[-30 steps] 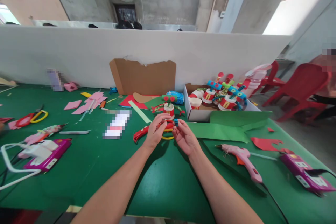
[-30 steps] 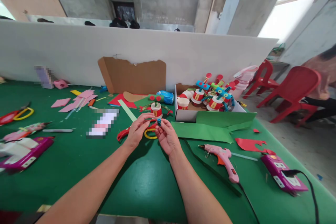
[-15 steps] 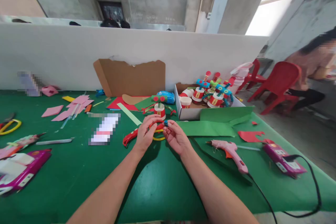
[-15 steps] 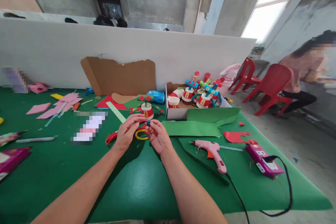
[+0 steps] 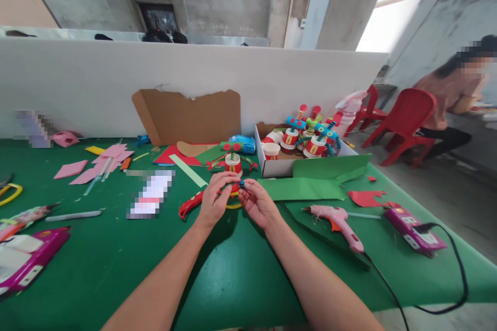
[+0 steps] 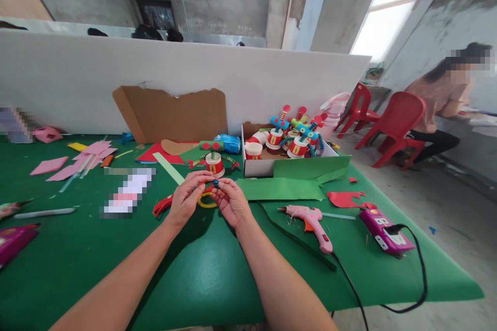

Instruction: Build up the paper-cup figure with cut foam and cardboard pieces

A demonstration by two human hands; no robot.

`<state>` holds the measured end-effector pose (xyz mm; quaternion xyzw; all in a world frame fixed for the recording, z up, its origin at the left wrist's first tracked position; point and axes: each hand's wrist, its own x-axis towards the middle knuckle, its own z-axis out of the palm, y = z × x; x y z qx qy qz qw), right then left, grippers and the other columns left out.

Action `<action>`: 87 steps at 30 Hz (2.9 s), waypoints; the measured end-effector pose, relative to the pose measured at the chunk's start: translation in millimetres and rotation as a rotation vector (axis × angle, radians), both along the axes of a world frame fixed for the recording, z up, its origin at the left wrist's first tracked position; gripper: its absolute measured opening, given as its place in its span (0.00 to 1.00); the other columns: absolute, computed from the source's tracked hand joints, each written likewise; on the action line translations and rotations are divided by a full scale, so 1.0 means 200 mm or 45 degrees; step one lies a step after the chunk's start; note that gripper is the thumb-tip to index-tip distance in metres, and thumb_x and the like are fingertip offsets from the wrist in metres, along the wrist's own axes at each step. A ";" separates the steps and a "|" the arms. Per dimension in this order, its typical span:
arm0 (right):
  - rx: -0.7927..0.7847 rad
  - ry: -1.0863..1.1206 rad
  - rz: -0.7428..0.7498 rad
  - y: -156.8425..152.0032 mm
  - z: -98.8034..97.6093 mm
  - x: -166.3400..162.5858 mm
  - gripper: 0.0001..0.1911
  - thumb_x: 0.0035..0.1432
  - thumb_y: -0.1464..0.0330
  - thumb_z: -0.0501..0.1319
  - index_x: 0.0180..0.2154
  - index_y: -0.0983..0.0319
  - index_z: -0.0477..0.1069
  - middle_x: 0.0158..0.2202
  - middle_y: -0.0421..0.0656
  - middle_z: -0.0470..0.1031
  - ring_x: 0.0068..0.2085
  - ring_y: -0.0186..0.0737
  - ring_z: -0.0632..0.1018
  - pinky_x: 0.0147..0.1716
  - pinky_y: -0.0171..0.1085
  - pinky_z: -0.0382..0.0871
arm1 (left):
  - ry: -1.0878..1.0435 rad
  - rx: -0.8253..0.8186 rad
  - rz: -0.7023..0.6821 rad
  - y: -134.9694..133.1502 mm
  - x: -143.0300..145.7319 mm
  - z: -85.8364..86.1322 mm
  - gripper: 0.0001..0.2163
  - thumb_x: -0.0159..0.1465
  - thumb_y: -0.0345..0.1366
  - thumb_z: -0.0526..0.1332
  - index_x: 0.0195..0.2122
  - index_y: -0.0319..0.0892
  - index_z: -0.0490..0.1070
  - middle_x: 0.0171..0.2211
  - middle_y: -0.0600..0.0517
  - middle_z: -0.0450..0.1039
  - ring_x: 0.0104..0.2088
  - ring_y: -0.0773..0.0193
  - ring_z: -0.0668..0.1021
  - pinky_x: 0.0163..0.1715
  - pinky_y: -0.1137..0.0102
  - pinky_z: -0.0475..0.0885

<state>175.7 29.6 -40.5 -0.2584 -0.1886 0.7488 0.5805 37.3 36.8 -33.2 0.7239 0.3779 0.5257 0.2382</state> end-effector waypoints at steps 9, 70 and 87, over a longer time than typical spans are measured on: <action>0.014 -0.031 0.008 0.00 0.00 0.00 0.10 0.42 0.73 0.71 0.28 0.63 0.73 0.21 0.37 0.76 0.24 0.28 0.77 0.27 0.26 0.74 | 0.023 0.005 -0.027 0.00 0.00 0.00 0.12 0.63 0.31 0.52 0.39 0.42 0.75 0.43 0.47 0.74 0.47 0.58 0.72 0.51 0.59 0.67; 0.086 -0.359 0.096 0.01 0.02 0.06 0.17 0.43 0.60 0.72 0.30 0.65 0.74 0.23 0.39 0.76 0.24 0.29 0.76 0.27 0.28 0.71 | 0.219 0.122 -0.049 0.02 -0.01 -0.01 0.09 0.61 0.34 0.60 0.41 0.45 0.76 0.42 0.47 0.76 0.45 0.58 0.73 0.48 0.58 0.70; 0.172 -0.551 -0.056 0.03 0.01 0.09 0.16 0.37 0.66 0.74 0.29 0.64 0.73 0.23 0.39 0.78 0.23 0.30 0.76 0.28 0.30 0.71 | 0.186 0.018 -0.053 0.02 -0.03 0.00 0.16 0.60 0.38 0.61 0.49 0.44 0.71 0.48 0.46 0.73 0.49 0.57 0.72 0.51 0.60 0.68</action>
